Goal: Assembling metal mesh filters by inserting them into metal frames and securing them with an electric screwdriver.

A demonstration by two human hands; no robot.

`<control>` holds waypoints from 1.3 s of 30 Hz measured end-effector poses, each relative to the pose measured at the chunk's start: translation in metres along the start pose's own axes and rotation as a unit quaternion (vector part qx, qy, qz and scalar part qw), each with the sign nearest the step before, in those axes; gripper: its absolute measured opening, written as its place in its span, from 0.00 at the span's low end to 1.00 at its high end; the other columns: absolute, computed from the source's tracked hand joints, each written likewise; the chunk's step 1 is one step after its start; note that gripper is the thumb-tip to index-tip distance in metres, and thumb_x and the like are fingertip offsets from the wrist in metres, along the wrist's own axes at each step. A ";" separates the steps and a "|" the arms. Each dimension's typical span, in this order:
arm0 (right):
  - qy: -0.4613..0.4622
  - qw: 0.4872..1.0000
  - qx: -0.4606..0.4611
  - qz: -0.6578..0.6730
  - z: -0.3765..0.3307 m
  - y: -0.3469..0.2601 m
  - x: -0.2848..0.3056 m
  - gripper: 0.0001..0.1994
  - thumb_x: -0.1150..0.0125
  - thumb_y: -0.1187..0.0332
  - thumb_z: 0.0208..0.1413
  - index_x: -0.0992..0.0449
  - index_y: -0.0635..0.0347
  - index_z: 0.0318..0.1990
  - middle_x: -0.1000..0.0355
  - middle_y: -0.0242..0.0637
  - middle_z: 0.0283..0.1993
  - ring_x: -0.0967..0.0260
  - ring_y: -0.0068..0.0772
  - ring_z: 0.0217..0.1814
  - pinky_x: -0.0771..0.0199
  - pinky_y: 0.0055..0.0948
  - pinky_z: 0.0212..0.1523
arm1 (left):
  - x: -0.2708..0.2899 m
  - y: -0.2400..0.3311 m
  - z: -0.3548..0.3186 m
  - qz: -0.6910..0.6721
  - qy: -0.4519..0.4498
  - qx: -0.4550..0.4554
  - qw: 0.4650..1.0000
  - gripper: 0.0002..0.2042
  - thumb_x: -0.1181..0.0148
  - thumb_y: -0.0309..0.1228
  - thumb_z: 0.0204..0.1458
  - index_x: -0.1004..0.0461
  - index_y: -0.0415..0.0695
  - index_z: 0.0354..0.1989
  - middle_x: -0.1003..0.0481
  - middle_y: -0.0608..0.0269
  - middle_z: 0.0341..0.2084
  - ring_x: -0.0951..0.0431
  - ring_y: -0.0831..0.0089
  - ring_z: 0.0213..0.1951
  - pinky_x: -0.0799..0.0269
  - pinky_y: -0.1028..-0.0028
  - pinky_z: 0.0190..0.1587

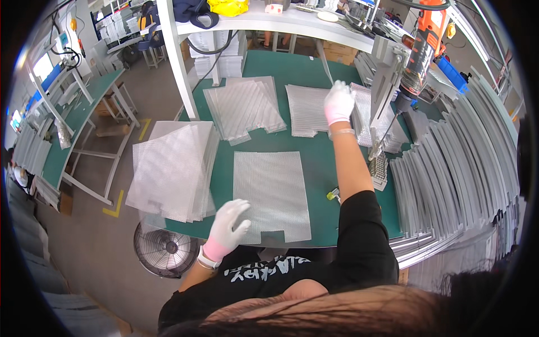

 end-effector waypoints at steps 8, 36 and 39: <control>0.199 0.946 0.153 0.207 -0.071 -0.008 0.120 0.21 0.45 0.81 0.53 0.32 0.72 0.56 0.31 0.57 0.57 0.34 0.56 0.62 0.43 0.54 0.68 | 0.002 0.001 0.028 0.193 -0.032 -0.049 0.979 0.15 0.39 0.33 0.49 0.26 0.37 0.41 0.24 0.53 0.39 0.27 0.53 0.46 0.34 0.56 0.53; -0.283 0.843 -0.091 0.448 -0.280 0.008 0.197 0.50 0.30 0.66 0.46 0.57 0.64 0.73 0.25 0.39 0.33 0.28 0.35 0.24 0.25 0.32 0.29 | -0.021 0.006 -0.017 -0.205 0.199 0.211 0.935 0.38 0.41 0.20 0.50 0.53 0.35 0.70 0.26 0.49 0.50 0.19 0.75 0.37 0.23 0.77 0.39; -0.349 0.845 -0.101 0.393 -0.294 0.007 0.186 0.49 0.31 0.65 0.47 0.57 0.61 0.74 0.27 0.38 0.29 0.27 0.36 0.28 0.25 0.31 0.32 | -0.029 -0.005 -0.016 0.001 0.112 0.169 0.979 0.37 0.34 0.27 0.48 0.44 0.39 0.68 0.26 0.50 0.50 0.21 0.66 0.43 0.25 0.72 0.45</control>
Point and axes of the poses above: each hand's wrist, its own z-axis towards the middle knuckle, its own x-axis out of the back of the hand, y = z × x, the point moved 3 cm from there along z, towards the middle knuckle
